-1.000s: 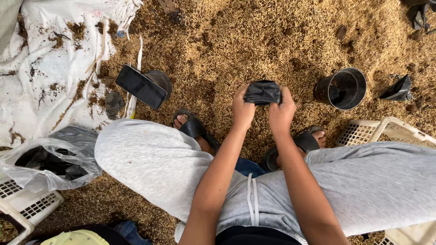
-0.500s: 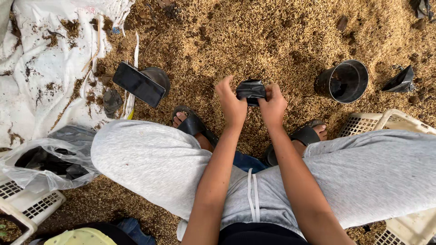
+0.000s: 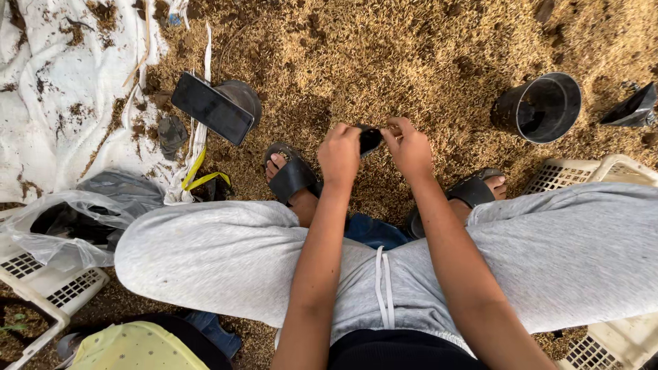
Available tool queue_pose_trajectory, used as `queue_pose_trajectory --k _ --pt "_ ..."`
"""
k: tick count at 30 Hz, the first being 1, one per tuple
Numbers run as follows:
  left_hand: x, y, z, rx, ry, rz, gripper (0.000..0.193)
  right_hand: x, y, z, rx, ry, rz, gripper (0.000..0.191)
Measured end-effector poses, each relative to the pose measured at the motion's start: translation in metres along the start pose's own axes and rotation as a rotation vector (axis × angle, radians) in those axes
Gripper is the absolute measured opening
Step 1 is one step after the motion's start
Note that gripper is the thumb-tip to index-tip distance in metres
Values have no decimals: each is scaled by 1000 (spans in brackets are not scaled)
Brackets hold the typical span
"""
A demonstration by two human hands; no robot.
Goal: The person scoops loose substrate from a pile on the floor, places it into small black plastic bags, and packs it by hand. The filled bags are then placed into a white plastic crate. The person repeats this process multiple times.
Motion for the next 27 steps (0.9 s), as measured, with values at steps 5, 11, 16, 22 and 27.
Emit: queue_pose_trajectory --k 5,11,16,22,27 --pt "13 -30 2 118 -13 -133 18 -120 25 -69 55 -1015 -329 48" --pt "-3 -44 -7 203 -129 -206 13 -138 22 -68 -32 -1169 -71 49" --pt "-4 -56 -5 217 -35 -273 14 -56 42 36 -381 -546 -32 46" --pt "-4 -75 -12 301 2 -259 32 12 16 119 -75 -183 -340 96" --pt "0 -77 -9 287 67 -145 35 -45 9 99 27 -685 -701 114"
Point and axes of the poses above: each hand's wrist, its own z-axis towards the middle knuckle, its own x-axis out of the back of the hand, y = z × x, the point moved 9 cm from there along z, towards the middle knuckle, and after that the axes turned 7 degrees about x, right-handed, at the moved point
